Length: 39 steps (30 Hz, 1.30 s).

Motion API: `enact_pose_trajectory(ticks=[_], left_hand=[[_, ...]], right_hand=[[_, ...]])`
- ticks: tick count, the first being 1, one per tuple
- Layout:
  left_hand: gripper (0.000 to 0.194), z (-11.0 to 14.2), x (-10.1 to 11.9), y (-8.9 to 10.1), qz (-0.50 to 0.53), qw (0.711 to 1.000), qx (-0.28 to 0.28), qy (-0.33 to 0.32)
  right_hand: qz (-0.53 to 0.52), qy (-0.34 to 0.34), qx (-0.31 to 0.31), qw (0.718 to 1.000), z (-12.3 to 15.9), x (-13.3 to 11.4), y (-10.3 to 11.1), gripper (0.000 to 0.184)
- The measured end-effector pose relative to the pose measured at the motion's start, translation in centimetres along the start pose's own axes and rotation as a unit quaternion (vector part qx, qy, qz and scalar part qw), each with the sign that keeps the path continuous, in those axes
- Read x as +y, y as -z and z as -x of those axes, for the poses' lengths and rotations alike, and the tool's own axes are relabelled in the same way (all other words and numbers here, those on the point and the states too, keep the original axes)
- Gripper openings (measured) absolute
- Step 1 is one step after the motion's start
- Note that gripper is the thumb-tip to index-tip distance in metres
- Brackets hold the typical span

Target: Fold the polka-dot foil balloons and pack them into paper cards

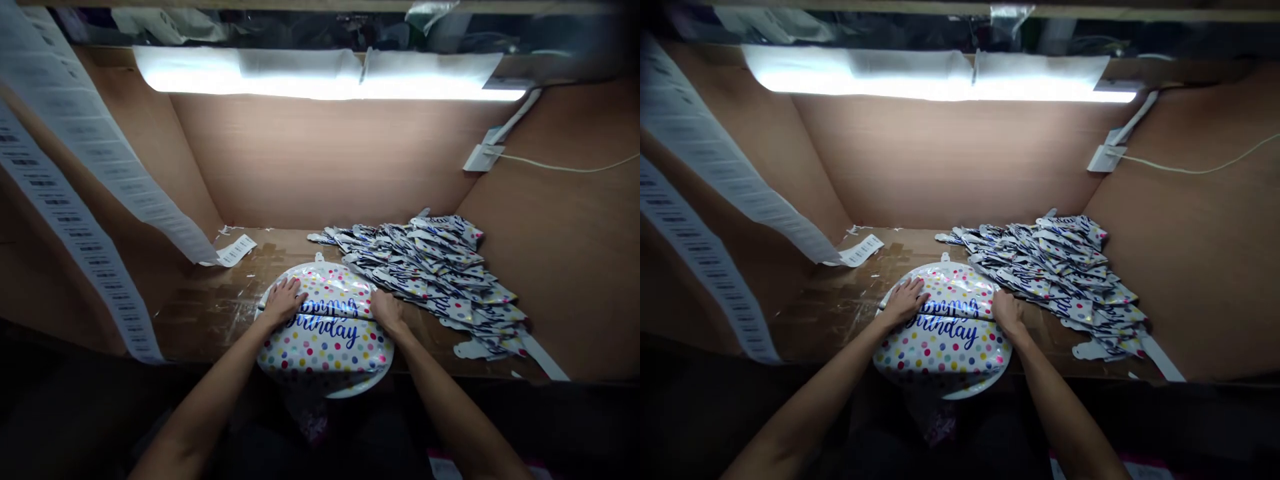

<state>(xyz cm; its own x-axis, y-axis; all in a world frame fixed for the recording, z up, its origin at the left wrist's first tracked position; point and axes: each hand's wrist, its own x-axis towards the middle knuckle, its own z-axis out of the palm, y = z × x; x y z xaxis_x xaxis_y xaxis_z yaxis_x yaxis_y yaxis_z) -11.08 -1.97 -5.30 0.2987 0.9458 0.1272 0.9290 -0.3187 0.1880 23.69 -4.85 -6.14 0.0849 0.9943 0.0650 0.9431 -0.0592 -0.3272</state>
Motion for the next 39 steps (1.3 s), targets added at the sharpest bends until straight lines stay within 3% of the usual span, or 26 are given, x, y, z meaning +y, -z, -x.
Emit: enact_pose_trajectory(ticks=[3, 7, 9, 13, 16, 18, 21, 24, 26, 28, 30, 32, 33, 35, 37, 39], left_hand=[[0.062, 0.5, -1.0, -1.3, -0.011, 0.999, -0.017, 0.035], [0.068, 0.7, -2.4, -0.7, -0.022, 0.998, -0.029, 0.057], [0.066, 0.3, -1.9, 0.0, -0.019, 0.996, -0.041, 0.077], [0.066, -2.0, 2.9, 0.6, 0.007, 0.996, -0.054, 0.065], [0.079, -4.2, 7.8, 0.2, 0.048, 0.992, -0.113, 0.036], [0.071, -5.5, 10.0, -0.1, 0.088, 0.982, -0.160, 0.040], [0.039, -6.5, 11.3, -0.1, 0.137, 0.969, -0.203, 0.026], [0.024, -6.4, 11.2, 0.9, 0.159, 0.966, -0.205, -0.009], [0.023, -5.8, 11.3, 2.1, 0.174, 0.968, -0.179, -0.040], [0.025, -5.0, 11.4, 3.9, 0.195, 0.969, -0.118, -0.092], [0.023, -4.1, 11.3, 6.1, 0.213, 0.964, -0.036, -0.157], [0.018, -3.2, 10.7, 8.5, 0.209, 0.956, 0.033, -0.202], [0.018, -2.6, 10.2, 9.7, 0.196, 0.955, 0.059, -0.215], [0.024, -1.4, 8.6, 11.9, 0.155, 0.955, 0.105, -0.228], [0.025, 0.3, 6.9, 13.5, 0.116, 0.953, 0.146, -0.238], [0.019, 2.6, 5.5, 14.1, 0.094, 0.946, 0.174, -0.258]], right_hand=[[0.053, -0.074, -0.004, 0.996, 1.1, 1.1, 0.8, 0.045], [0.113, -0.136, -0.021, 0.984, 4.9, 6.6, 3.5, 0.044], [0.151, -0.147, -0.031, 0.977, 7.8, 9.4, 4.5, 0.044], [0.175, -0.143, -0.022, 0.974, 12.3, 11.0, 4.9, 0.044], [0.160, -0.165, 0.001, 0.973, 13.3, 10.2, 4.8, 0.046], [0.142, -0.185, -0.003, 0.972, 13.3, 9.9, 4.9, 0.046], [0.117, -0.192, -0.010, 0.974, 13.2, 10.3, 5.4, 0.044], [0.103, -0.134, 0.067, 0.983, 11.9, 10.9, 6.4, 0.038], [0.054, -0.046, 0.102, 0.992, 9.7, 10.8, 7.4, 0.049], [-0.026, 0.056, 0.084, 0.995, 6.5, 10.1, 8.5, 0.076], [-0.116, 0.127, 0.038, 0.984, 2.9, 9.0, 9.6, 0.103], [-0.227, 0.165, -0.045, 0.959, -0.2, 7.6, 10.6, 0.110], [-0.283, 0.181, -0.095, 0.937, -1.2, 6.8, 11.1, 0.101], [-0.366, 0.215, -0.159, 0.892, -1.9, 5.2, 12.0, 0.064], [-0.380, 0.243, -0.115, 0.885, -0.6, 4.0, 13.0, 0.035], [-0.331, 0.274, -0.012, 0.903, 2.2, 3.5, 13.8, 0.028]])
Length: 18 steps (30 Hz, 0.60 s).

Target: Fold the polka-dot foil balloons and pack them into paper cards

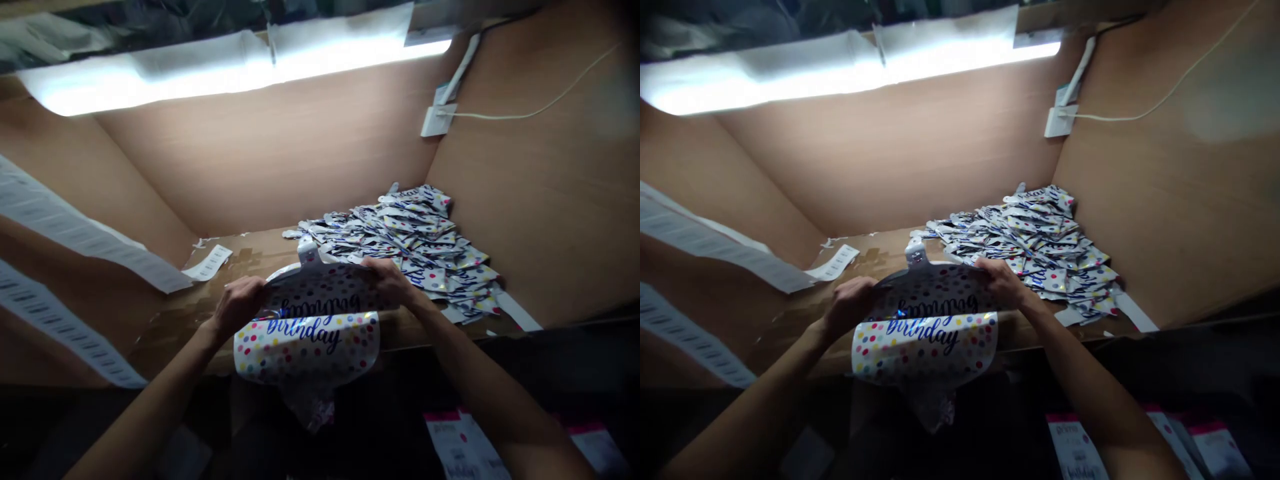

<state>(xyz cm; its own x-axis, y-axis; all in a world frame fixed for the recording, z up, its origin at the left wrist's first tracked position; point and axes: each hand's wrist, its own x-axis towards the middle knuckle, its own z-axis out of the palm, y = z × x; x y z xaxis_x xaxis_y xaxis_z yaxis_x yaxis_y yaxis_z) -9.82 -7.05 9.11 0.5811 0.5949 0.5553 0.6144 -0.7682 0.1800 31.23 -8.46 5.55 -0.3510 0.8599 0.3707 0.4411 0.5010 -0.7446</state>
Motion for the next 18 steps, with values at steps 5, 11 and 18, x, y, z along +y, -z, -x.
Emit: enact_pose_trajectory(ticks=[5, 11, 18], left_hand=[[0.014, 7.7, 1.8, -1.6, 0.037, 0.993, -0.048, -0.098], [0.026, 14.6, 2.4, -8.0, 0.121, 0.976, -0.178, -0.010], [0.034, 8.9, 0.7, -8.9, -0.029, 0.894, -0.351, 0.277]], right_hand=[[0.181, 0.108, -0.065, 0.975, 8.1, -1.7, -2.9, 0.020], [0.192, 0.084, -0.102, 0.972, 14.2, 2.8, -8.9, 0.030], [0.325, -0.220, -0.029, 0.919, 10.2, 3.6, -9.5, 0.039]])
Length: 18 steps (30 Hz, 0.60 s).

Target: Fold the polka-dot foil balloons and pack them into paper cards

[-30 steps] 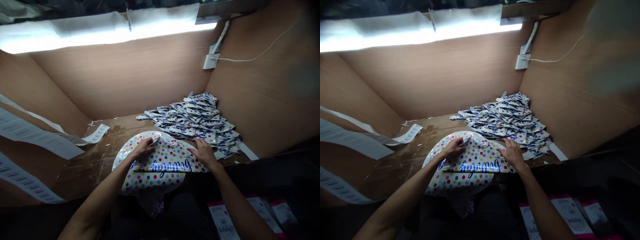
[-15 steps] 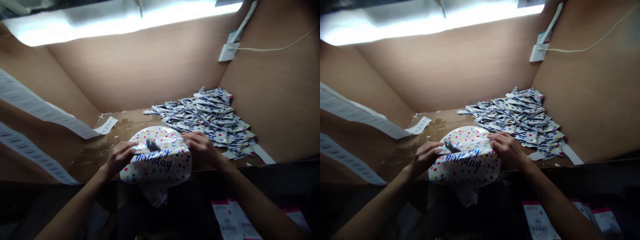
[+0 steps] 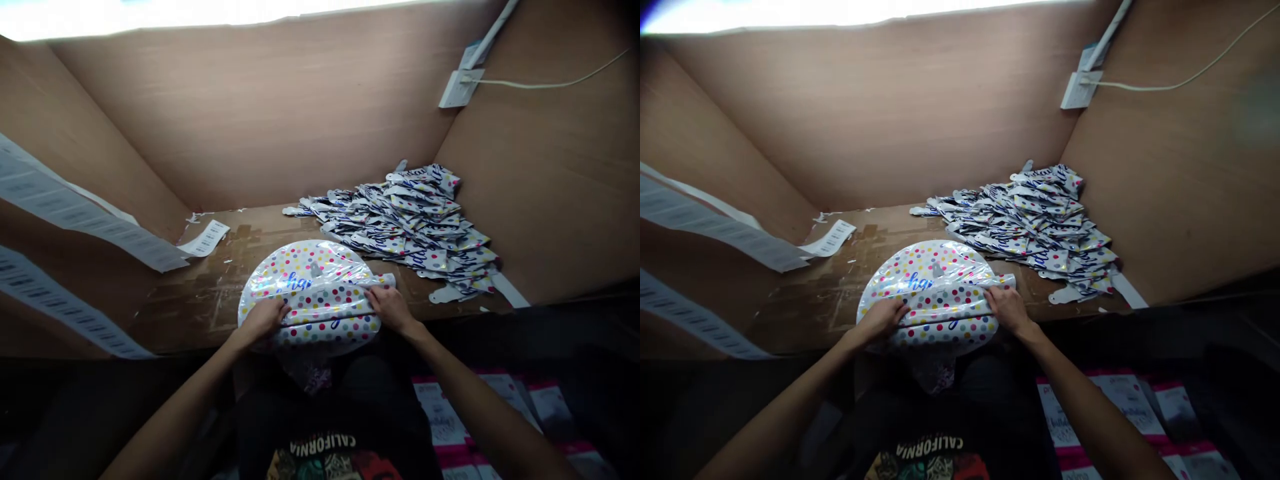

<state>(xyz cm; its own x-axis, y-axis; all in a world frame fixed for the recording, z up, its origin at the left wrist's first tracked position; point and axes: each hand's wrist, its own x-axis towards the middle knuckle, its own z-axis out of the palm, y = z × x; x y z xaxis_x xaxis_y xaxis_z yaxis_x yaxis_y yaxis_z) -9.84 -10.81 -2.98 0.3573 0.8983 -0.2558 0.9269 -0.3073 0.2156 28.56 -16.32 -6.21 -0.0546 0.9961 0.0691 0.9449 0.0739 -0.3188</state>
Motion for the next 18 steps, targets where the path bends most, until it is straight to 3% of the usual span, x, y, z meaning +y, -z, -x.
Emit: enact_pose_trajectory(ticks=[1, 3, 5, 6, 9, 11, 13, 15, 16, 18], left_hand=[[0.029, -0.9, 0.7, 0.9, -0.025, 0.999, -0.023, 0.009], [0.022, -2.9, 2.4, 2.2, -0.045, 0.999, -0.002, -0.004], [0.030, -5.1, 4.6, 3.0, -0.005, 0.999, 0.032, -0.026], [0.037, -6.2, 5.7, 3.3, 0.037, 0.999, 0.022, -0.030], [0.035, -8.7, 8.7, 4.1, 0.161, 0.983, -0.083, -0.019], [0.021, -9.1, 9.8, 4.8, 0.195, 0.973, -0.116, -0.036], [0.015, -8.3, 10.2, 5.4, 0.274, 0.951, -0.123, -0.069], [0.019, -6.6, 10.3, 5.5, 0.427, 0.894, -0.103, -0.090], [0.023, -5.6, 10.4, 5.3, 0.508, 0.853, -0.081, -0.089], [0.035, -3.7, 10.7, 4.6, 0.622, 0.779, -0.036, -0.064]], right_hand=[[0.032, 0.002, -0.011, 0.999, -0.4, -0.3, 0.0, 0.038], [0.072, 0.020, -0.022, 0.997, -0.9, -0.6, -0.3, 0.039], [0.079, 0.027, -0.024, 0.996, -1.0, -0.4, -0.8, 0.039], [0.074, 0.027, -0.025, 0.997, -0.9, -0.2, -1.0, 0.039], [0.023, 0.020, 0.004, 1.000, -0.2, 0.5, -0.9, 0.038], [-0.043, -0.007, 0.100, 0.994, 0.7, 0.7, -0.6, 0.037], [-0.140, -0.068, 0.226, 0.962, 1.5, 0.1, -0.4, 0.039], [-0.285, -0.139, 0.281, 0.906, 1.8, -1.4, -0.5, 0.043], [-0.378, -0.160, 0.254, 0.876, 1.6, -2.5, -0.5, 0.047], [-0.566, -0.154, 0.108, 0.803, 0.8, -4.7, -0.4, 0.058]])
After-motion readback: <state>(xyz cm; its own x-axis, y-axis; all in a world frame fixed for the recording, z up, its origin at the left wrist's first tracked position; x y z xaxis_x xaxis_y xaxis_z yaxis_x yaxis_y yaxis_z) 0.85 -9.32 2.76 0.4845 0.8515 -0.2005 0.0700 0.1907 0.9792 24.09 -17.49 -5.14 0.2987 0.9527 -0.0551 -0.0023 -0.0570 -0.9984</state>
